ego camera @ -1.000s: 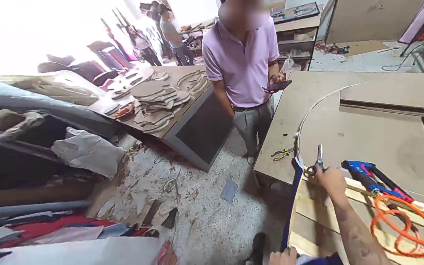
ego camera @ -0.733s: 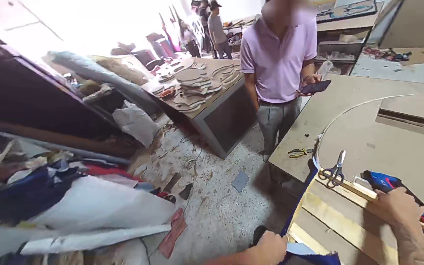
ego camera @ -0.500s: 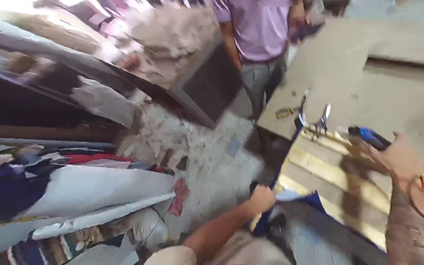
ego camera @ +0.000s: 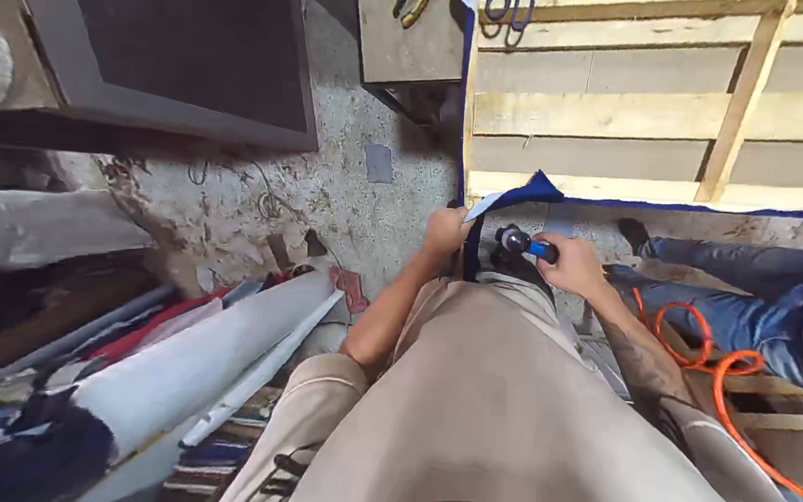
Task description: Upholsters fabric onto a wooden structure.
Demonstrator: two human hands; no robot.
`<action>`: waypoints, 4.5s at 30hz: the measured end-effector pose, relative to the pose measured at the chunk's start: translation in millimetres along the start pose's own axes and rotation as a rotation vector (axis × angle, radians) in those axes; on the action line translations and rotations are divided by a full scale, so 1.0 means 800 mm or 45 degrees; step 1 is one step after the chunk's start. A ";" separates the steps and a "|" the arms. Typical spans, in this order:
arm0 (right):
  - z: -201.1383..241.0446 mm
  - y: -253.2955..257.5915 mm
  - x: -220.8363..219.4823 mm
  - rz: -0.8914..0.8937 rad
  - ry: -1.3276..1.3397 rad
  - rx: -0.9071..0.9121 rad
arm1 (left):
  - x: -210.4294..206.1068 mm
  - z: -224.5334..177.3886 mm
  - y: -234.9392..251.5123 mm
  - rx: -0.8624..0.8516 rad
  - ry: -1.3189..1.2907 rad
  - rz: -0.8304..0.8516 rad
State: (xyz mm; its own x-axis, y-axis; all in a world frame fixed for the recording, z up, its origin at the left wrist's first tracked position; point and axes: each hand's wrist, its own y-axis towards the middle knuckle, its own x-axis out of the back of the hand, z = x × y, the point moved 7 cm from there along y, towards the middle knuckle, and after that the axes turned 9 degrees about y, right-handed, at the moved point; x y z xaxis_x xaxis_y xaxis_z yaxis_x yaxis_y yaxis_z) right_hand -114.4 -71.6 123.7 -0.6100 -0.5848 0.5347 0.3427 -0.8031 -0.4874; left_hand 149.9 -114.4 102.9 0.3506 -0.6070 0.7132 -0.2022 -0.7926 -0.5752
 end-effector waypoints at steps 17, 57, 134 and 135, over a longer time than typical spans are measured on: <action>-0.003 0.071 -0.037 -0.509 -0.129 0.491 | 0.004 -0.048 -0.035 -0.116 0.217 0.126; 0.055 0.049 -0.034 0.022 -0.324 0.303 | 0.037 0.015 -0.008 -0.302 0.306 0.042; -0.073 0.094 -0.154 0.084 0.976 0.267 | 0.036 -0.002 -0.017 0.024 -0.346 -0.368; -0.072 0.095 -0.151 0.080 0.958 0.282 | 0.034 -0.001 -0.018 0.032 -0.374 -0.382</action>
State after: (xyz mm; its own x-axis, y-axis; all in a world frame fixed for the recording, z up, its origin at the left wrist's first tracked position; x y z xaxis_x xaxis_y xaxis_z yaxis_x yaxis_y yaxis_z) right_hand -55.8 -55.2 -17.4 -0.8775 -0.4590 -0.1390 0.4788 -0.8214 -0.3099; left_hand 161.8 -119.3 131.0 0.6374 -0.3040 0.7080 -0.0298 -0.9279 -0.3715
